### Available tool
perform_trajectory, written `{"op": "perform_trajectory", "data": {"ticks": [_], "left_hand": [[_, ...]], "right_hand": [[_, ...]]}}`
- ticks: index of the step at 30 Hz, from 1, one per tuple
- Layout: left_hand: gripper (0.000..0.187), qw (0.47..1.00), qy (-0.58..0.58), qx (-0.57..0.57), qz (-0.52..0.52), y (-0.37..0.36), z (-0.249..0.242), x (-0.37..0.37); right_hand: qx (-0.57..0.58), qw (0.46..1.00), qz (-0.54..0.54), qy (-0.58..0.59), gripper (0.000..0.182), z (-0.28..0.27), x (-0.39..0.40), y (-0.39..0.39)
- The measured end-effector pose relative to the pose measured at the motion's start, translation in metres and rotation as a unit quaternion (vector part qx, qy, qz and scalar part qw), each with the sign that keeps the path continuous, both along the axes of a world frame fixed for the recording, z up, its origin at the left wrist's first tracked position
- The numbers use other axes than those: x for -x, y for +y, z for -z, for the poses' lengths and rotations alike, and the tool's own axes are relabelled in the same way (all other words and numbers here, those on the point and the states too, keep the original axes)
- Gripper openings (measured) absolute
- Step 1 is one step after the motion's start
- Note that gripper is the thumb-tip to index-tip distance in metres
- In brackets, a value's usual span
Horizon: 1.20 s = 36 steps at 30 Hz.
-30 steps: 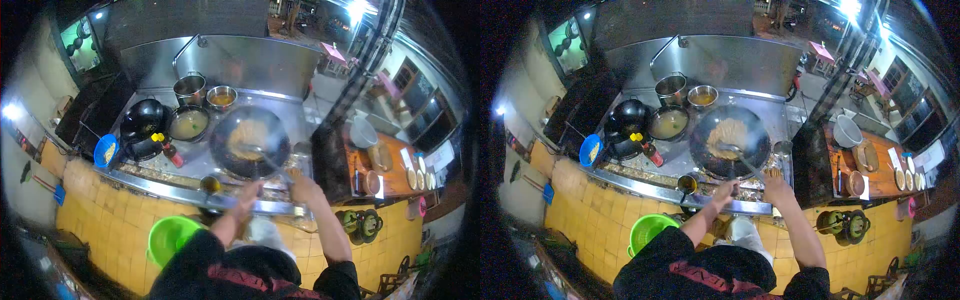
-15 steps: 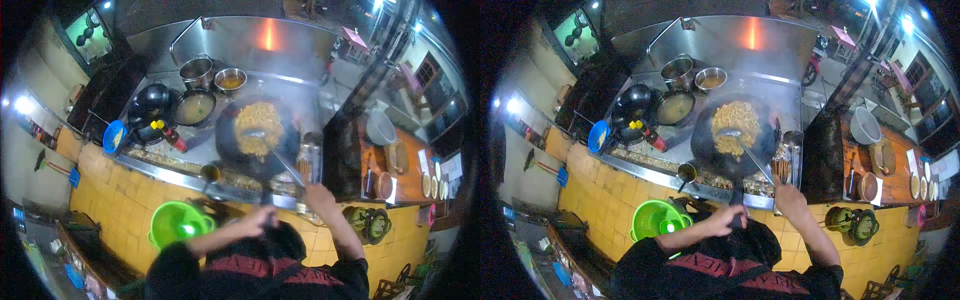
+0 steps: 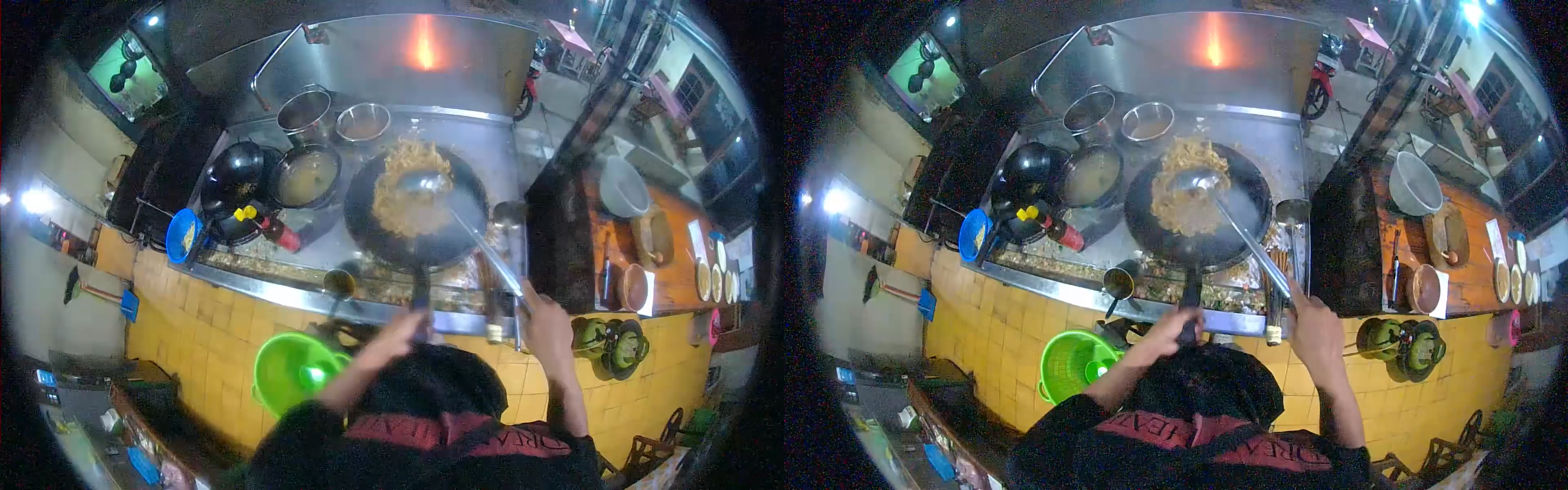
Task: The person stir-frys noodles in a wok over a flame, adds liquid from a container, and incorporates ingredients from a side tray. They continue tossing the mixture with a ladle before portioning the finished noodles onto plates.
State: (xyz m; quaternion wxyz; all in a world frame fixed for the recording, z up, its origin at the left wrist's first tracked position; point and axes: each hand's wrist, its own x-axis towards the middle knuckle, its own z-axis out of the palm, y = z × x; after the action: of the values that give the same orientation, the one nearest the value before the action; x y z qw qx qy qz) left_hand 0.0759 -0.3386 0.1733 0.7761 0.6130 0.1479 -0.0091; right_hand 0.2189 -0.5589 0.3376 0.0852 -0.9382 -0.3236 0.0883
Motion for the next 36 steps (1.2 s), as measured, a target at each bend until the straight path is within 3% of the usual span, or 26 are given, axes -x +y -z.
{"op": "perform_trajectory", "data": {"ticks": [2,4,6,7,9,10,12,15,17,19,20,21,22,23,24,25,27,28,29,31,32,34,35,36], "left_hand": [[0.014,0.98,0.146,0.116,-0.071,0.032,0.062,-0.033],[0.014,0.989,0.126,0.057,-0.059,0.048,0.094,-0.049],[0.018,0.972,0.107,0.152,-0.142,0.051,0.105,-0.064],[0.018,0.973,0.106,0.152,-0.136,0.051,0.103,-0.066],[0.023,0.982,0.098,0.129,-0.097,0.053,0.099,-0.063],[0.023,0.983,0.097,0.127,-0.094,0.056,0.122,-0.066],[0.026,0.962,0.137,-0.154,-0.178,0.062,0.19,-0.061],[0.03,0.948,0.083,-0.257,-0.167,0.042,0.114,-0.018],[0.035,0.986,0.113,-0.085,-0.093,0.039,0.088,0.019],[0.037,0.984,0.114,-0.12,-0.058,0.048,0.089,0.047],[0.039,0.981,0.119,-0.15,-0.03,0.049,0.096,0.063],[0.039,0.981,0.117,-0.151,-0.028,0.049,0.103,0.076],[0.038,0.98,0.116,-0.158,-0.026,0.052,0.117,0.088],[0.038,0.979,0.115,-0.165,-0.022,0.056,0.117,0.093],[0.036,0.984,0.137,-0.11,-0.012,0.058,0.116,0.1],[0.036,0.984,0.137,-0.11,-0.005,0.057,0.103,0.103],[0.032,0.983,0.173,0.017,-0.06,0.05,0.07,0.106],[0.03,0.983,0.17,0.028,-0.063,0.046,0.06,0.106],[0.03,0.984,0.17,0.027,-0.05,0.043,0.052,0.104],[0.028,0.982,0.182,0.025,-0.047,0.035,0.043,0.097],[0.025,0.983,0.173,0.011,-0.053,0.031,0.056,0.093],[0.025,0.986,0.162,-0.018,-0.022,0.025,0.077,0.081],[0.025,0.987,0.151,-0.046,0.003,0.023,0.088,0.079],[0.027,0.988,0.139,-0.065,0.026,0.021,0.103,0.075]], "right_hand": [[-0.04,0.999,0.015,0.007,0.055,0.009,0.003,0.009],[-0.045,0.998,0.049,-0.009,0.057,0.056,0.003,0.037],[-0.062,0.995,0.038,-0.073,0.057,0.122,-0.007,0.062],[-0.065,0.993,0.036,-0.095,0.057,0.155,-0.012,0.073],[0.037,0.998,0.048,0.023,0.057,0.196,-0.025,0.087],[0.035,0.998,0.052,0.022,0.057,0.18,-0.028,0.089],[0.038,0.995,0.05,0.081,0.058,0.139,-0.026,0.091],[-0.033,0.99,0.121,0.058,0.06,0.145,-0.013,0.086],[-0.054,0.978,0.184,0.081,0.059,0.158,-0.003,0.097],[-0.157,0.97,0.139,0.123,0.051,0.167,0.002,0.106],[-0.298,0.951,0.049,0.071,0.034,0.185,-0.006,0.109],[-0.299,0.95,0.051,0.07,0.034,0.202,-0.01,0.104],[-0.365,0.884,0.107,0.272,0.026,0.19,-0.01,0.102],[-0.412,0.77,0.159,0.46,0.018,0.173,-0.006,0.098],[-0.463,0.679,0.197,0.534,0.012,0.158,0.006,0.095],[-0.467,0.678,0.202,0.531,0.012,0.154,0.013,0.093],[-0.557,0.546,0.258,0.57,0.014,0.153,0.028,0.084],[-0.564,0.488,0.244,0.62,0.018,0.167,0.034,0.079],[-0.572,0.486,0.25,0.611,0.018,0.161,0.037,0.077],[-0.43,0.603,0.332,0.584,0.024,0.15,0.044,0.078],[-0.396,0.697,0.316,0.507,0.023,0.146,0.047,0.081],[-0.38,0.767,0.23,0.462,0.024,0.143,0.047,0.072],[-0.38,0.678,0.287,0.56,0.026,0.113,0.046,0.072],[-0.388,0.638,0.284,0.602,0.034,0.11,0.048,0.065]]}}
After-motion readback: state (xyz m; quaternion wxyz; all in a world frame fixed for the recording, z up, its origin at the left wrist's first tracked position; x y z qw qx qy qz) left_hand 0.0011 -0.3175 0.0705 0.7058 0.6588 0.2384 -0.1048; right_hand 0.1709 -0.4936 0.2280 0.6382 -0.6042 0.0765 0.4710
